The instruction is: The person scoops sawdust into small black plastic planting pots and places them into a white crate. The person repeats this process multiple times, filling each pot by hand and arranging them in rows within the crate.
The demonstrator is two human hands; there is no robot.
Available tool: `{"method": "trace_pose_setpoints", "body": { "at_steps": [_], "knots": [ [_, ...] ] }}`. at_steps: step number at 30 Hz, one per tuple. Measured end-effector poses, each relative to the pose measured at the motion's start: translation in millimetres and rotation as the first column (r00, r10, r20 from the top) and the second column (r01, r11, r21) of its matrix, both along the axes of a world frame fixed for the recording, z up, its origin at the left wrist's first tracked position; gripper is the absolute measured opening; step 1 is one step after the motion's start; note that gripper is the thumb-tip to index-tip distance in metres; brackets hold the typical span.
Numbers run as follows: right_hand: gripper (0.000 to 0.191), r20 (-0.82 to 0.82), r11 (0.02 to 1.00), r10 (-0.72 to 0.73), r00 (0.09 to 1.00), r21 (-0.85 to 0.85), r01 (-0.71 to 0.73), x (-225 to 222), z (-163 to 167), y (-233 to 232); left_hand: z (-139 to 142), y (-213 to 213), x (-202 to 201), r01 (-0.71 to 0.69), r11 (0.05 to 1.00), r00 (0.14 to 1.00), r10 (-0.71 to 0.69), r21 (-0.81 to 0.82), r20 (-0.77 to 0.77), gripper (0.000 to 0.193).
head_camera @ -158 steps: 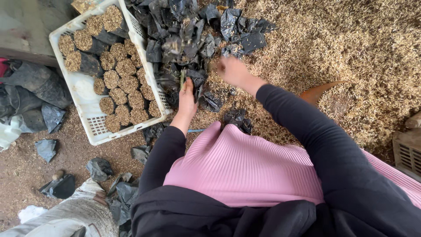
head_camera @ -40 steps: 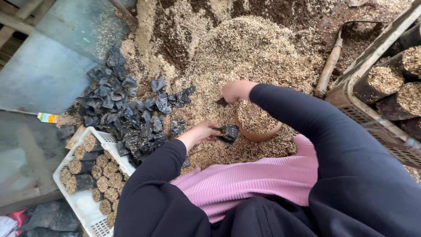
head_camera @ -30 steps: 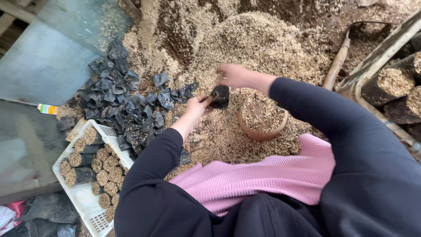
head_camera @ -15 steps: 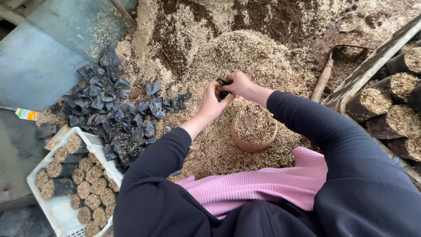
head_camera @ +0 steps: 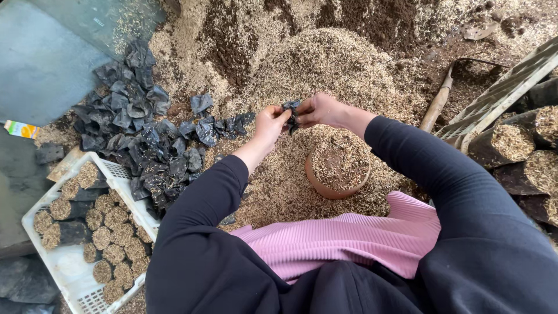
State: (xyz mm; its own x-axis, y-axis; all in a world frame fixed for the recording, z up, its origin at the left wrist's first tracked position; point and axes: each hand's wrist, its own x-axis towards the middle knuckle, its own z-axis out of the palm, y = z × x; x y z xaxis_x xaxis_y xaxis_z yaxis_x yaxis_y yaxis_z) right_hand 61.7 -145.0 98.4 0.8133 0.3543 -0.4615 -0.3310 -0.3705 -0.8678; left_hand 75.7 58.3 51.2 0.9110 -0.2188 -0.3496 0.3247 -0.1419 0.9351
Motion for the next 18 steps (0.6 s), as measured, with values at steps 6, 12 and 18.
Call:
{"method": "trace_pose_setpoints", "body": {
  "at_steps": [6,12,18],
  "knots": [
    [0.027,0.073,0.986,-0.067,0.995,-0.149,0.077,9.0,-12.3,-7.4,-3.5,8.0,3.9,-0.051,0.975,0.991,0.022,0.216,0.134,0.017],
    [0.025,0.281,0.929,0.084,0.956,-0.37,0.027,14.2,-35.7,6.0,12.2,-15.1,1.5,-0.048,0.827,0.966,-0.104,0.561,0.237,0.027],
    [0.02,0.422,0.808,0.26,0.869,-0.588,0.044,29.6,-33.6,11.9,27.9,0.9,-5.2,0.054,0.563,0.575,-0.693,0.825,0.435,0.016]
  ]
}}
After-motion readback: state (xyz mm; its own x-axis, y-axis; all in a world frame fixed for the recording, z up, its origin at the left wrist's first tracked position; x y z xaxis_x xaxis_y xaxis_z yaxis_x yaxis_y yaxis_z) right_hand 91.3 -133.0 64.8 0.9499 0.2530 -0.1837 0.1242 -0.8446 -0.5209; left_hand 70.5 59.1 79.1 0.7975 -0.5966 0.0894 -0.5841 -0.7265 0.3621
